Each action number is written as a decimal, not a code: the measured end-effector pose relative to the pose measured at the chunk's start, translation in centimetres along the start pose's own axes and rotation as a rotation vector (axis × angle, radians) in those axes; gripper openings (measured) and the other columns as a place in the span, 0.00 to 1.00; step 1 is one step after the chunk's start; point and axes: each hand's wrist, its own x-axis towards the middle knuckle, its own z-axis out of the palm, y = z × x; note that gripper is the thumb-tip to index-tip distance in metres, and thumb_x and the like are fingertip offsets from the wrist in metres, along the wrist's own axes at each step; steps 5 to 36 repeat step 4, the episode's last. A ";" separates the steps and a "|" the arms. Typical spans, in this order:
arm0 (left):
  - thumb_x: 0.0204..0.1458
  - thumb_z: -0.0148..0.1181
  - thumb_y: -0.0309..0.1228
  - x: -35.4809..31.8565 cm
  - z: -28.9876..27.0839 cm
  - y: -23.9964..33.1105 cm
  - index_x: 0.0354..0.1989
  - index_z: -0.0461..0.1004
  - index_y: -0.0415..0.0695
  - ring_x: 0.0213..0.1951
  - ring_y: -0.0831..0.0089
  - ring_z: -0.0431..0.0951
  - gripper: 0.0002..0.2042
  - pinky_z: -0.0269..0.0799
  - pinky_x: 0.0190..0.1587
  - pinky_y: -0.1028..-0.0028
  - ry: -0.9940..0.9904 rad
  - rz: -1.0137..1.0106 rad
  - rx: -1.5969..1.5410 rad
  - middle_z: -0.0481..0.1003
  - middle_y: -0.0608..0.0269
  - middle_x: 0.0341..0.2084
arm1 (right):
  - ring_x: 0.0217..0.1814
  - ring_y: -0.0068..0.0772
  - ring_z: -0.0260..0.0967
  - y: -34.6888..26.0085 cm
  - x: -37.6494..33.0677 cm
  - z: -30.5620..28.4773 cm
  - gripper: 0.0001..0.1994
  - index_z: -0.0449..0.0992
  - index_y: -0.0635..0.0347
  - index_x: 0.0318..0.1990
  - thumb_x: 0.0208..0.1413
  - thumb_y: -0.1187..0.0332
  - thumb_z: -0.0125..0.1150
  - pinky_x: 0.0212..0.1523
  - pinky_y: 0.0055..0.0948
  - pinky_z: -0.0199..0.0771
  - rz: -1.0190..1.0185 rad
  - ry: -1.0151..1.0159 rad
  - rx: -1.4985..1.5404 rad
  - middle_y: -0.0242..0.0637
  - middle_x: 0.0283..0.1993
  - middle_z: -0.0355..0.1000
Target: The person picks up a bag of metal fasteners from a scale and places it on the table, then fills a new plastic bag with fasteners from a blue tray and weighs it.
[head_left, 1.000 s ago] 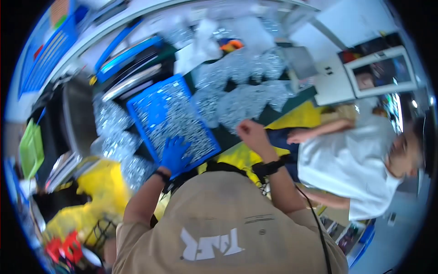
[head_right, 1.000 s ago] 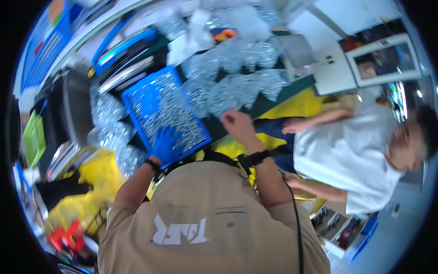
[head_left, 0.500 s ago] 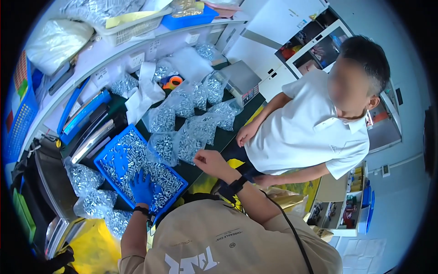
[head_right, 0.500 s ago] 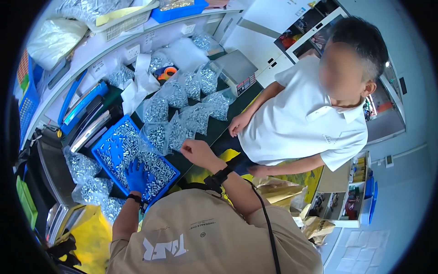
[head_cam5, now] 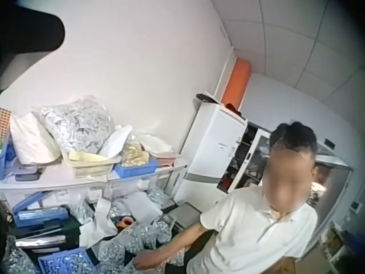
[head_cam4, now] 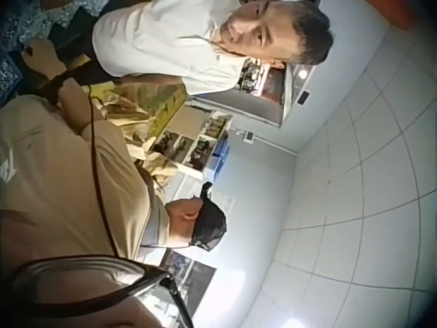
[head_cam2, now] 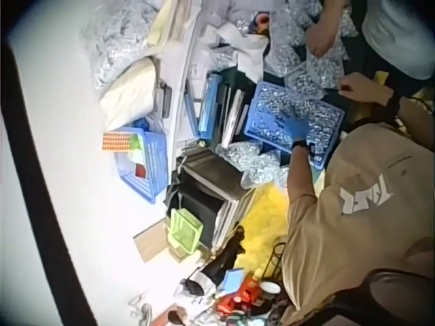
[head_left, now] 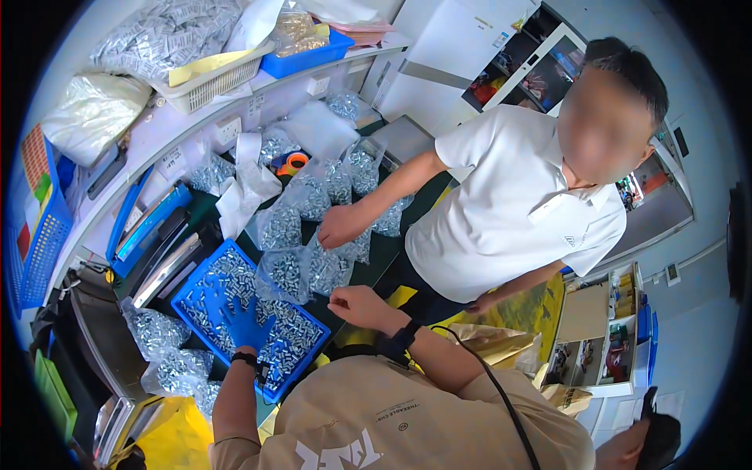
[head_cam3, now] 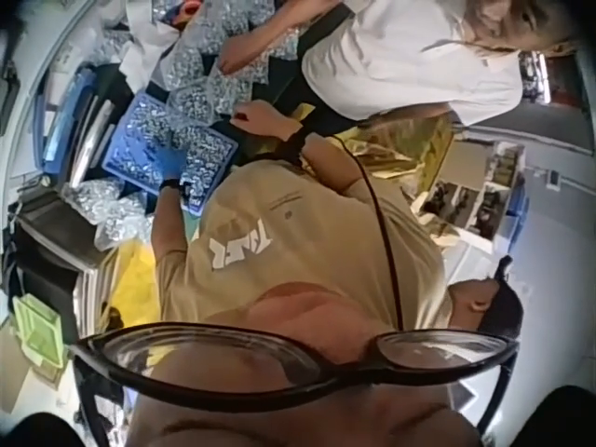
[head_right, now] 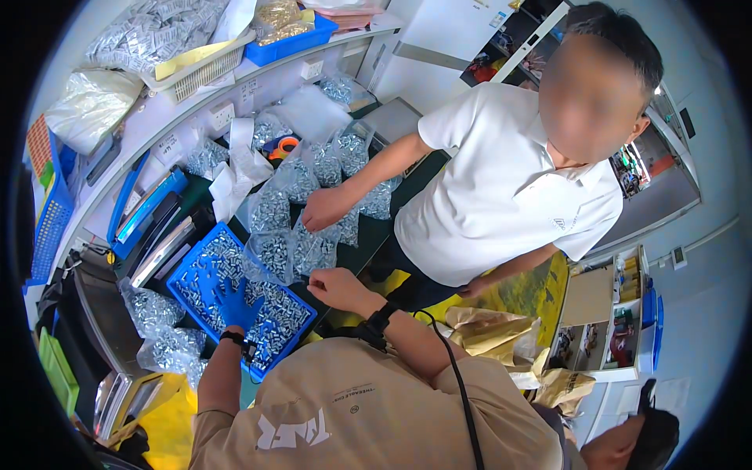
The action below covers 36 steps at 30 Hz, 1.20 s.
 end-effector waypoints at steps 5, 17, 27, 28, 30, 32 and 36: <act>0.45 0.59 0.65 -0.3 1.3 0.0 0.69 0.60 0.61 0.71 0.33 0.37 0.42 0.34 0.68 0.35 -0.029 -0.003 0.047 0.48 0.50 0.72 | 0.32 0.42 0.76 0.1 0.8 0.0 0.10 0.75 0.61 0.36 0.56 0.63 0.62 0.34 0.35 0.73 0.013 -0.075 -0.020 0.44 0.30 0.75; 0.45 0.59 0.65 -0.3 1.3 0.0 0.69 0.60 0.61 0.71 0.33 0.37 0.42 0.34 0.68 0.35 -0.029 -0.003 0.047 0.48 0.50 0.72 | 0.32 0.42 0.76 0.1 0.8 0.0 0.10 0.75 0.61 0.36 0.56 0.63 0.62 0.34 0.35 0.73 0.013 -0.075 -0.020 0.44 0.30 0.75; 0.45 0.59 0.65 -0.3 1.3 0.0 0.69 0.60 0.61 0.71 0.33 0.37 0.42 0.34 0.68 0.35 -0.029 -0.003 0.047 0.48 0.50 0.72 | 0.32 0.42 0.76 0.1 0.8 0.0 0.10 0.75 0.61 0.36 0.56 0.63 0.62 0.34 0.35 0.73 0.013 -0.075 -0.020 0.44 0.30 0.75; 0.45 0.59 0.65 -0.3 1.3 0.0 0.69 0.60 0.61 0.71 0.33 0.37 0.42 0.34 0.68 0.35 -0.029 -0.003 0.047 0.48 0.50 0.72 | 0.32 0.42 0.76 0.1 0.8 0.0 0.10 0.75 0.61 0.36 0.56 0.63 0.62 0.34 0.35 0.73 0.013 -0.075 -0.020 0.44 0.30 0.75; 0.45 0.59 0.65 -0.3 1.3 0.0 0.69 0.60 0.61 0.71 0.33 0.37 0.42 0.34 0.68 0.35 -0.029 -0.003 0.047 0.48 0.50 0.72 | 0.32 0.42 0.76 0.1 0.8 0.0 0.10 0.75 0.61 0.36 0.56 0.63 0.62 0.34 0.35 0.73 0.013 -0.075 -0.020 0.44 0.30 0.75; 0.45 0.59 0.65 -0.3 1.3 0.0 0.69 0.60 0.61 0.71 0.33 0.37 0.42 0.34 0.68 0.35 -0.029 -0.003 0.047 0.48 0.50 0.72 | 0.32 0.42 0.76 0.1 0.8 0.0 0.10 0.75 0.61 0.36 0.56 0.63 0.62 0.34 0.35 0.73 0.013 -0.075 -0.020 0.44 0.30 0.75; 0.45 0.59 0.65 -0.3 1.3 0.0 0.69 0.60 0.61 0.71 0.33 0.37 0.42 0.34 0.68 0.35 -0.029 -0.003 0.047 0.48 0.50 0.72 | 0.32 0.42 0.76 0.1 0.8 0.0 0.10 0.75 0.61 0.36 0.56 0.63 0.62 0.34 0.35 0.73 0.013 -0.075 -0.020 0.44 0.30 0.75</act>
